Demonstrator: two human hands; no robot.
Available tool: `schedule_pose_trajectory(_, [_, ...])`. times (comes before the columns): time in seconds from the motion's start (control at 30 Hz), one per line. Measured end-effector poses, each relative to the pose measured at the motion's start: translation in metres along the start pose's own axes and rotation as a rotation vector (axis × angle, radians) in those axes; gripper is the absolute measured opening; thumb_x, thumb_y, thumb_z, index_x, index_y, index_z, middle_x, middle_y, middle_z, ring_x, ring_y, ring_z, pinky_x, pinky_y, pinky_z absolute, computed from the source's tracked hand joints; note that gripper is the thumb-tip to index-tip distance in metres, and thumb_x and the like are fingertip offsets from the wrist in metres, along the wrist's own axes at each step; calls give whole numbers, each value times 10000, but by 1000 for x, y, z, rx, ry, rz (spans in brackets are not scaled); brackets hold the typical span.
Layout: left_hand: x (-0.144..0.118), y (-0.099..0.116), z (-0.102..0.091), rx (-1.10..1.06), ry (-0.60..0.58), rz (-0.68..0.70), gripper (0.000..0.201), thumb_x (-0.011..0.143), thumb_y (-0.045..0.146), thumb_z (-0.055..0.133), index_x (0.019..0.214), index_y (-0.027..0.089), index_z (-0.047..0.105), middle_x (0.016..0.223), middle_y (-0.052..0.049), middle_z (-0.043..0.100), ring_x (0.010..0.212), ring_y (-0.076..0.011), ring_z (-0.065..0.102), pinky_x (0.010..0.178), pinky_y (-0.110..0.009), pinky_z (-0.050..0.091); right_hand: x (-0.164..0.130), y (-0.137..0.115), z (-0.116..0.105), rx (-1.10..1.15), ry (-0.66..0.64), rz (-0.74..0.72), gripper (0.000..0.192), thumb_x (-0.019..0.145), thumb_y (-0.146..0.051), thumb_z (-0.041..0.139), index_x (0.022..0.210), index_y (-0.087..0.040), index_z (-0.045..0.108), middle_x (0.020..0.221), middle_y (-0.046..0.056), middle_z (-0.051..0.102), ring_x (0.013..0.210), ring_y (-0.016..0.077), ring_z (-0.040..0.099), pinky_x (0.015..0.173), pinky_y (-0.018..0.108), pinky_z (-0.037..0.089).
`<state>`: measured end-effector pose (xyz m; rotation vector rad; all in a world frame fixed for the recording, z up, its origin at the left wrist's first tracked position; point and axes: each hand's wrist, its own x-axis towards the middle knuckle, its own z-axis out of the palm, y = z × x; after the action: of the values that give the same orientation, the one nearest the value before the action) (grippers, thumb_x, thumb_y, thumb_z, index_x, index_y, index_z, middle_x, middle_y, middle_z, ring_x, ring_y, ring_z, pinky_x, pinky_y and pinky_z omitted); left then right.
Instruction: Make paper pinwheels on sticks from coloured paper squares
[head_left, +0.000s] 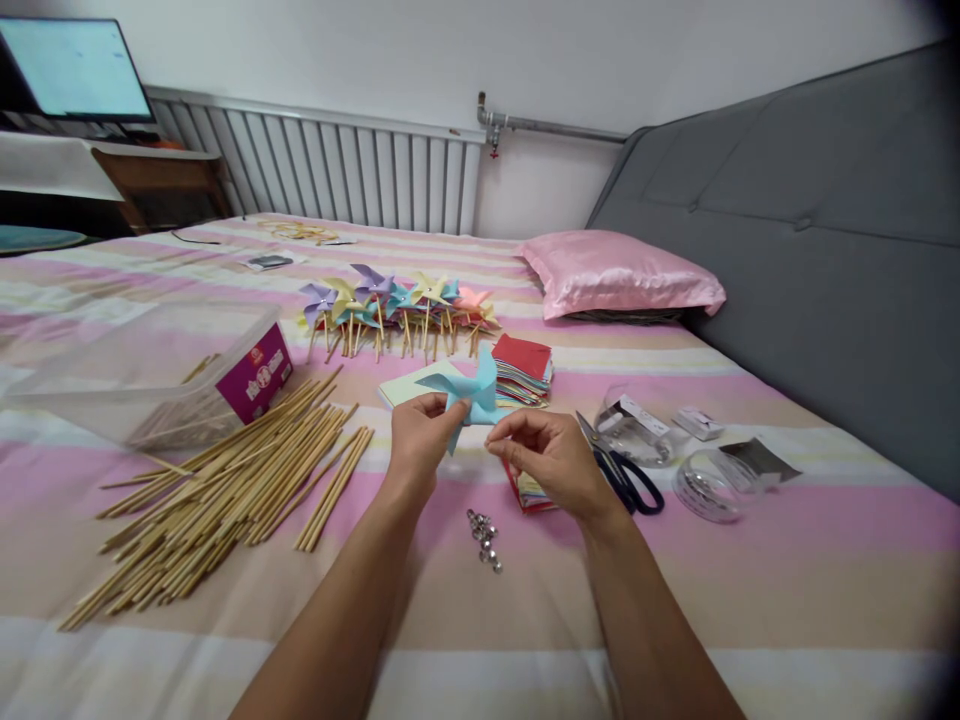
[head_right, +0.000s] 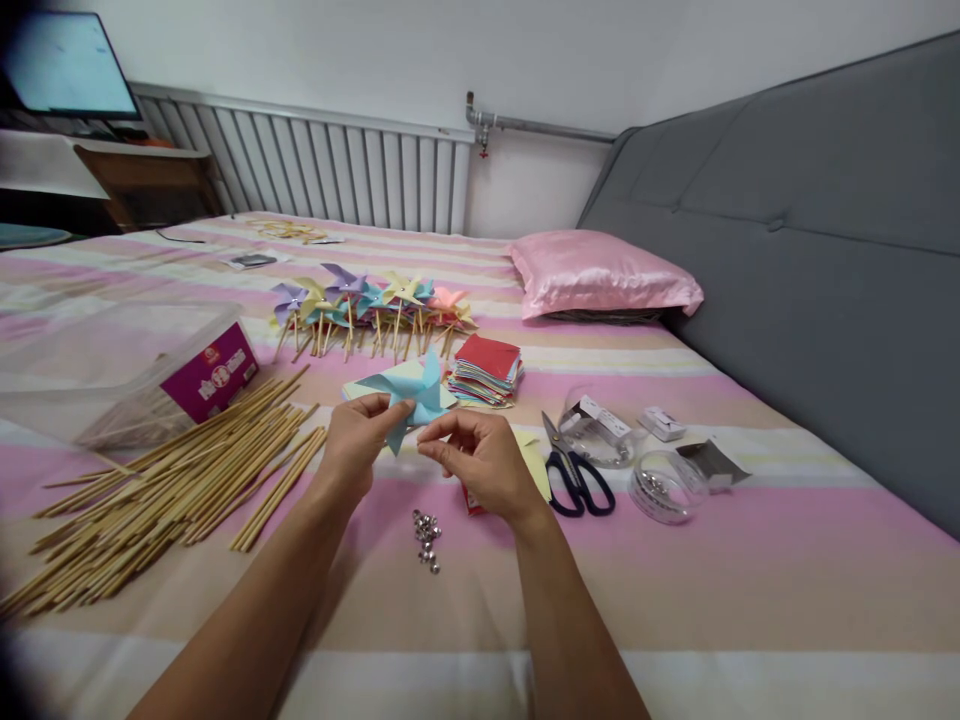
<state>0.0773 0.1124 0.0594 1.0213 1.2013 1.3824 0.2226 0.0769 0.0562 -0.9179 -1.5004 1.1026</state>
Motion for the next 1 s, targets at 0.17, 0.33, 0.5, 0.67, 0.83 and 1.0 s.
schedule_pose_trajectory(0.17, [-9, -1, 9, 79, -80, 45, 167, 580, 238, 675, 490, 129, 587, 422, 55, 479, 407, -47, 353, 413, -188, 225, 2, 0, 2, -230, 235, -140, 65, 749, -247, 683, 755, -183, 696, 656, -23, 629, 477, 62, 419, 470, 206, 342])
schedule_pose_trajectory(0.33, [-13, 2, 11, 44, -148, 33, 192, 574, 236, 689, 468, 128, 570, 417, 62, 448, 414, -41, 334, 422, -187, 214, 3, 2, 0, -386, 297, -224, 47, 758, -207, 674, 765, -194, 719, 728, -11, 627, 514, 72, 418, 492, 220, 336])
schedule_pose_trajectory(0.5, [-10, 0, 9, -46, -224, -29, 230, 532, 302, 751, 526, 118, 614, 480, 31, 533, 459, -61, 410, 462, -192, 277, 4, 3, -2, -432, 360, -222, 56, 737, -228, 704, 778, -209, 737, 670, -20, 550, 541, 86, 422, 503, 228, 336])
schedule_pose_trajectory(0.67, [-10, -2, 7, -65, -255, -46, 255, 538, 326, 766, 564, 107, 639, 518, 13, 564, 489, -67, 432, 486, -193, 293, 5, 4, -4, -413, 401, -210, 68, 717, -260, 723, 754, -206, 740, 658, -11, 562, 555, 99, 431, 511, 240, 348])
schedule_pose_trajectory(0.83, [-10, -1, 7, -50, -265, -26, 256, 541, 330, 767, 556, 114, 631, 501, 20, 543, 475, -66, 415, 474, -197, 282, 5, 4, -5, -409, 386, -200, 90, 725, -290, 714, 755, -210, 742, 654, -2, 564, 562, 108, 440, 517, 246, 358])
schedule_pose_trajectory(1.0, [-10, 0, 8, 1, -240, 46, 300, 547, 353, 763, 482, 135, 568, 442, 51, 451, 427, -52, 340, 430, -203, 238, 5, 4, -5, -410, 378, -186, 110, 739, -307, 697, 747, -203, 733, 661, 0, 566, 551, 107, 426, 514, 246, 356])
